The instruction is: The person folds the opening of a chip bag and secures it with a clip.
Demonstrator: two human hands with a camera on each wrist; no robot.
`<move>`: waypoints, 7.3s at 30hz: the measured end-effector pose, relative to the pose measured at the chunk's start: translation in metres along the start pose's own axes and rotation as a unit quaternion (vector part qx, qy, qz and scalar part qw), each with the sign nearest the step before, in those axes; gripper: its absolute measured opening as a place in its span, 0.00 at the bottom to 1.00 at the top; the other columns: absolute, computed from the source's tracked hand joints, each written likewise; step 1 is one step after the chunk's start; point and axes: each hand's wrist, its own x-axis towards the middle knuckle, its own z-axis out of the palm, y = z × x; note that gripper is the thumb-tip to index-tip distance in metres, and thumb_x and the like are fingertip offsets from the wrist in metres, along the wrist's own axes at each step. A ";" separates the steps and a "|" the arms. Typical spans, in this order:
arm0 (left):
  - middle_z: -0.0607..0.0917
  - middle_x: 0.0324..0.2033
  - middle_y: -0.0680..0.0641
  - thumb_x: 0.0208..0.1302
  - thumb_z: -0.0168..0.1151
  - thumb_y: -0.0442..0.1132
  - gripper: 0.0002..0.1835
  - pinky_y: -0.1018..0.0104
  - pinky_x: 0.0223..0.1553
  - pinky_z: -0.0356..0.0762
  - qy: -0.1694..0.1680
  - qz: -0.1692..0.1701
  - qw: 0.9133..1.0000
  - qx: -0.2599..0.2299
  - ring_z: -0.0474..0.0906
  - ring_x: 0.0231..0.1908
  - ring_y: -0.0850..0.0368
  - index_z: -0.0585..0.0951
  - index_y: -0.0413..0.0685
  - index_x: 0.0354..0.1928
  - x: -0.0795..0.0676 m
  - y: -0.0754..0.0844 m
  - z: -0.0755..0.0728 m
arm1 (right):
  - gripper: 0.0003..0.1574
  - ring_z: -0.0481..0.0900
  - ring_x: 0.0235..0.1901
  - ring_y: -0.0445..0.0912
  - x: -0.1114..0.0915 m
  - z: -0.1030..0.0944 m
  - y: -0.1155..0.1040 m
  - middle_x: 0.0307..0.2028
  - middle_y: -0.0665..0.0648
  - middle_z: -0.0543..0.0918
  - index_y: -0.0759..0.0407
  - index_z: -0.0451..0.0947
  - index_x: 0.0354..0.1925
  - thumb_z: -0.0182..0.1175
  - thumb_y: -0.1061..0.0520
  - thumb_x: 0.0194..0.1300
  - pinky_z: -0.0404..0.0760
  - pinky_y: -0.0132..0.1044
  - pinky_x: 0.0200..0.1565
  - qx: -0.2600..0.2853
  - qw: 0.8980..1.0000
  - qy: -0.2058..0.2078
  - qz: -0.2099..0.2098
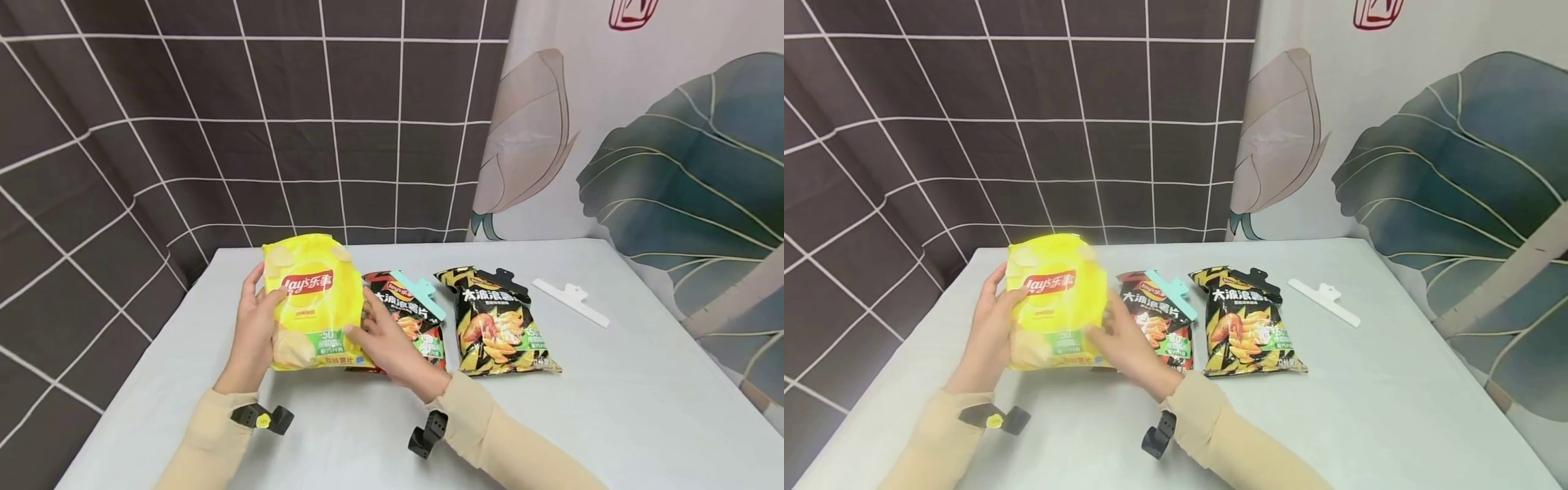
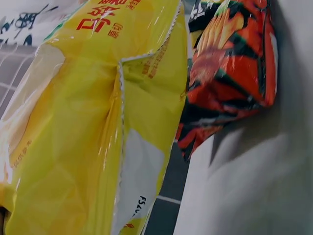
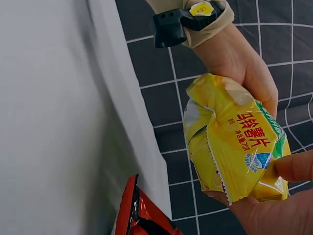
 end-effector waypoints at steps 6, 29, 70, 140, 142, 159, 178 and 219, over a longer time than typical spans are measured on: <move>0.66 0.66 0.50 0.72 0.47 0.38 0.34 0.74 0.50 0.78 -0.004 0.005 1.000 -0.003 0.73 0.58 0.58 0.49 0.74 0.73 -0.005 -0.004 0.012 | 0.49 0.74 0.60 0.53 -0.009 -0.012 0.000 0.72 0.60 0.58 0.49 0.36 0.76 0.53 0.62 0.70 0.81 0.40 0.52 -0.010 1.000 0.007 -0.007; 0.64 0.69 0.54 0.69 0.49 0.32 0.39 0.73 0.53 0.76 -0.071 0.039 0.996 -0.020 0.70 0.61 0.57 0.45 0.61 0.75 -0.027 -0.033 0.049 | 0.46 0.75 0.55 0.48 -0.046 -0.052 -0.008 0.62 0.61 0.69 0.55 0.55 0.69 0.64 0.65 0.57 0.82 0.39 0.50 -0.037 0.996 0.064 0.046; 0.63 0.68 0.44 0.64 0.53 0.28 0.40 0.66 0.59 0.73 -0.170 0.069 0.982 -0.032 0.65 0.66 0.49 0.48 0.52 0.74 -0.066 -0.087 0.081 | 0.48 0.63 0.67 0.59 -0.106 -0.094 0.013 0.64 0.64 0.66 0.64 0.54 0.64 0.70 0.66 0.50 0.66 0.48 0.66 -0.091 0.990 0.061 0.091; 0.71 0.65 0.44 0.67 0.57 0.45 0.29 0.48 0.65 0.67 -0.175 0.300 0.832 0.432 0.62 0.67 0.48 0.66 0.47 0.69 -0.005 -0.025 0.088 | 0.29 0.74 0.51 0.44 -0.084 -0.108 0.019 0.58 0.62 0.73 0.57 0.65 0.67 0.53 0.58 0.70 0.78 0.29 0.49 -0.065 0.976 0.193 0.072; 0.73 0.63 0.45 0.67 0.56 0.45 0.28 0.50 0.64 0.68 -0.178 0.311 0.822 0.442 0.64 0.65 0.48 0.69 0.47 0.67 -0.004 -0.022 0.092 | 0.28 0.74 0.51 0.44 -0.082 -0.108 0.019 0.58 0.61 0.73 0.56 0.65 0.67 0.54 0.58 0.70 0.79 0.29 0.49 -0.066 0.976 0.195 0.075; 0.81 0.57 0.47 0.68 0.56 0.50 0.23 0.52 0.60 0.73 -0.234 0.312 0.768 0.508 0.73 0.59 0.48 0.77 0.48 0.61 -0.001 -0.008 0.123 | 0.27 0.79 0.48 0.44 -0.070 -0.108 0.019 0.55 0.63 0.77 0.58 0.67 0.65 0.56 0.57 0.70 0.80 0.30 0.48 -0.064 0.976 0.198 0.068; 0.84 0.37 0.50 0.64 0.63 0.43 0.10 0.74 0.33 0.78 -0.272 0.297 0.793 0.458 0.76 0.30 0.62 0.82 0.48 0.45 0.009 -0.012 0.126 | 0.24 0.84 0.39 0.41 -0.069 -0.111 0.022 0.46 0.62 0.85 0.68 0.72 0.59 0.60 0.61 0.66 0.83 0.33 0.44 -0.047 0.978 0.198 0.051; 0.87 0.38 0.50 0.62 0.55 0.26 0.15 0.73 0.35 0.76 -0.324 0.324 0.788 0.412 0.76 0.36 0.59 0.88 0.51 0.33 0.017 -0.014 0.112 | 0.16 0.81 0.45 0.34 -0.073 -0.112 0.032 0.51 0.58 0.84 0.56 0.83 0.50 0.62 0.62 0.64 0.81 0.27 0.42 -0.195 0.961 0.182 -0.067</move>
